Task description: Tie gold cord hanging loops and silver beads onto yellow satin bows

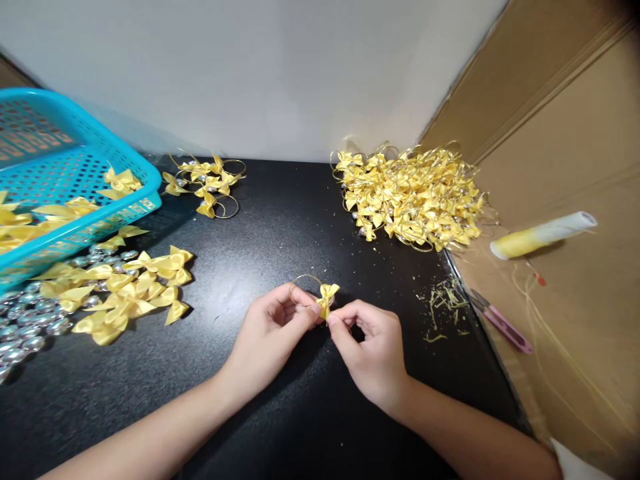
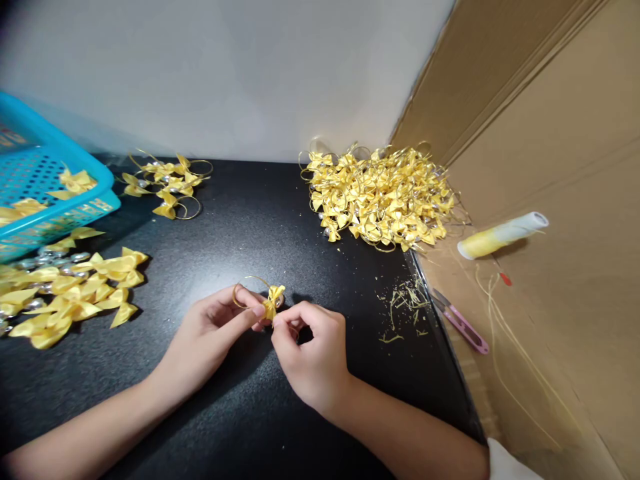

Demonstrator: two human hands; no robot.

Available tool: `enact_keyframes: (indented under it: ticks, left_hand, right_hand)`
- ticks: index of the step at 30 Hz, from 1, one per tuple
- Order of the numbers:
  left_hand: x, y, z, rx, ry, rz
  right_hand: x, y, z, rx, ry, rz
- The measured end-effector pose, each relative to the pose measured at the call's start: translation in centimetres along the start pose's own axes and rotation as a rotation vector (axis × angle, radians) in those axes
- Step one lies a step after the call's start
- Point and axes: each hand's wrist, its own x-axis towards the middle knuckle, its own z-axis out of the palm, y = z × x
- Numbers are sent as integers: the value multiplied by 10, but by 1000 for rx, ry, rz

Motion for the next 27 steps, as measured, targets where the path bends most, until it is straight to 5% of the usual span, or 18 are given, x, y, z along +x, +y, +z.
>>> enact_keyframes:
  ticks: [27]
  left_hand:
    - [4,-5,-2,-33,-59,73]
  right_hand:
    - [6,0,-5,-25,-115,34]
